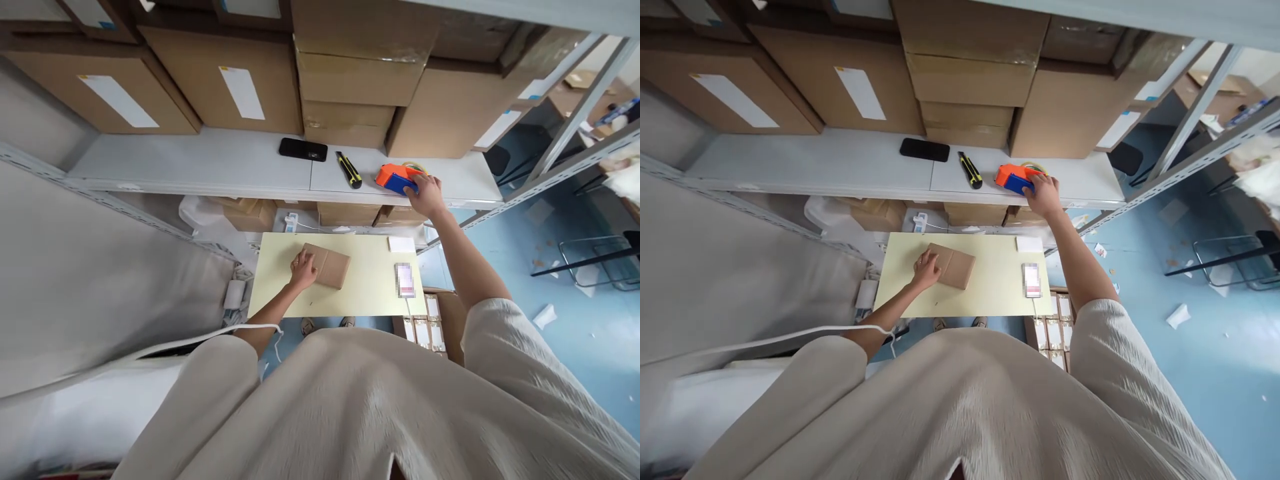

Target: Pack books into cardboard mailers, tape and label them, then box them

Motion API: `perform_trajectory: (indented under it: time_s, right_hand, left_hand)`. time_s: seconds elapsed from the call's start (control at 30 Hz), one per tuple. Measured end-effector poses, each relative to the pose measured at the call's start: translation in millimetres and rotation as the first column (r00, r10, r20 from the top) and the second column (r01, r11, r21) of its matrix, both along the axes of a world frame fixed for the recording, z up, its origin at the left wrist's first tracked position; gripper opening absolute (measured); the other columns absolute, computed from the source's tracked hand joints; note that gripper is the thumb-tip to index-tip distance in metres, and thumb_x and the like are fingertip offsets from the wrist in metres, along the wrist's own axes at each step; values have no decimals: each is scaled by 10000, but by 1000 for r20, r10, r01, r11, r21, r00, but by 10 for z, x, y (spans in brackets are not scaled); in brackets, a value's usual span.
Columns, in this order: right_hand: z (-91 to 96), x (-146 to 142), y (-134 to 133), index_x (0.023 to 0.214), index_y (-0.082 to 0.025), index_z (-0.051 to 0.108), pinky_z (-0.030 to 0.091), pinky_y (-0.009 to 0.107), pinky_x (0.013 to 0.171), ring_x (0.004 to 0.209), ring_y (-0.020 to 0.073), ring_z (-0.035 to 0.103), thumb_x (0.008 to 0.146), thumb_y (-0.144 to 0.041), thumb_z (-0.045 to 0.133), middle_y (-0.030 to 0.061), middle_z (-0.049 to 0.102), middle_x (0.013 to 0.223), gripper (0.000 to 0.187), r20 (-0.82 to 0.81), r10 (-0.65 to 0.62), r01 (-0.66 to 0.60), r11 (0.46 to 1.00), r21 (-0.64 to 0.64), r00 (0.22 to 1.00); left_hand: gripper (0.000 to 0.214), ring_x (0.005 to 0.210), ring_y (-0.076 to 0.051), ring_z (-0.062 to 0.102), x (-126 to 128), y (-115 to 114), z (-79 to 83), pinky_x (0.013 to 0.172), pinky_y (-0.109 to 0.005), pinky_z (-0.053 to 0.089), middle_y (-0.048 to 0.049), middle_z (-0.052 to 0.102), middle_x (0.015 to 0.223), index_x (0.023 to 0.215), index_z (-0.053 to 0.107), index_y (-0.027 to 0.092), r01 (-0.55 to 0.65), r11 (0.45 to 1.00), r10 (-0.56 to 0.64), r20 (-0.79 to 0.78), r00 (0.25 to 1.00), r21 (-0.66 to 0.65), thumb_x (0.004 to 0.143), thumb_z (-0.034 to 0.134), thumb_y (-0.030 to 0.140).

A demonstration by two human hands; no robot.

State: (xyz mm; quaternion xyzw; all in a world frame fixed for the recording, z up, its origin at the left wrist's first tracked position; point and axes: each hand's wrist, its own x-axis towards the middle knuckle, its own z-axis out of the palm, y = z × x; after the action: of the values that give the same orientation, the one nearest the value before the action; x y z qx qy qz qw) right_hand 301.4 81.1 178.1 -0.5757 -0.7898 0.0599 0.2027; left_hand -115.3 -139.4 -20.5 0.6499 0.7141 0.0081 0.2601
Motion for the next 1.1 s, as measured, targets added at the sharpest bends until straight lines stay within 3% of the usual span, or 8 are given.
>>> perform_trajectory:
  time_s: [0.27, 0.5, 0.63, 0.73, 0.8, 0.9, 1.0, 1.1]
  right_hand:
    - [-104, -175, 384, 1571, -115, 641, 322, 673, 1249, 1466, 432, 540, 1091, -351, 551, 275, 661, 1578, 542, 132, -30, 33, 999, -20, 991]
    - [-74, -317, -112, 1576, -183, 646, 372, 717, 1239, 1439, 453, 545, 1079, -381, 546, 234, 646, 1567, 544, 30, -46, 38, 972, 230, 998]
    - [-527, -597, -829, 1370, -253, 746, 474, 663, 1210, 1352, 406, 631, 1083, -369, 539, 173, 742, 1371, 373, -196, 49, -15, 985, 173, 979]
    - [-1136, -916, -1364, 1195, -248, 775, 581, 575, 1113, 1191, 350, 717, 1029, -392, 587, 150, 782, 1241, 289, -425, 0, -42, 995, -91, 905]
    - [-1530, -1140, -1636, 1178, -239, 778, 626, 518, 1025, 1081, 317, 749, 970, -415, 642, 155, 794, 1263, 305, -503, -209, -12, 916, -402, 838]
    - [-1948, -1425, -1866, 1223, -242, 782, 628, 475, 1021, 1142, 316, 753, 856, -412, 774, 155, 801, 1320, 405, -419, -543, 43, 646, -762, 727]
    - [-2146, -1616, -1926, 1399, -284, 739, 617, 476, 1059, 1243, 315, 737, 835, -431, 809, 137, 785, 1405, 587, -340, -705, 37, 460, -887, 622]
    - [-2209, -1720, -1930, 1561, -337, 638, 620, 475, 1065, 1312, 301, 732, 877, -502, 768, 111, 753, 1496, 716, -335, -748, -10, 403, -915, 572]
  left_hand:
    - [654, 1723, -384, 366, -244, -118, -70, 1324, -613, 431, -190, 401, 1861, 1684, 534, 231, 84, 996, -83, 67, 994, -6, 1030, 543, 263]
    - [600, 1656, -391, 448, -333, -40, -117, 1312, -550, 446, -158, 442, 1826, 1649, 571, 245, 103, 995, -102, 86, 991, -10, 1049, 561, 251]
    - [616, 1602, -402, 515, -377, 34, -157, 1312, -552, 457, -166, 508, 1783, 1650, 597, 223, 85, 996, -84, 130, 988, -2, 1035, 574, 247]
    - [592, 1556, -383, 570, -415, 138, -195, 1315, -526, 472, -175, 606, 1687, 1604, 654, 213, 27, 998, -35, 179, 983, 48, 1014, 607, 231]
    - [576, 1530, -368, 596, -435, 236, -212, 1326, -516, 469, -179, 654, 1622, 1569, 685, 209, -26, 995, 6, 213, 977, 93, 996, 623, 205]
    - [575, 1547, -360, 590, -445, 395, -222, 1344, -519, 450, -189, 655, 1624, 1558, 686, 189, -100, 988, 65, 271, 960, 115, 988, 616, 167]
    - [640, 1596, -362, 562, -430, 501, -228, 1350, -504, 438, -200, 607, 1698, 1635, 609, 171, -174, 984, 150, 345, 927, 39, 996, 633, 176]
    - [778, 1560, -370, 611, -408, 507, -241, 1303, -487, 478, -203, 655, 1652, 1738, 489, 192, -241, 963, 271, 404, 874, -123, 991, 705, 227]
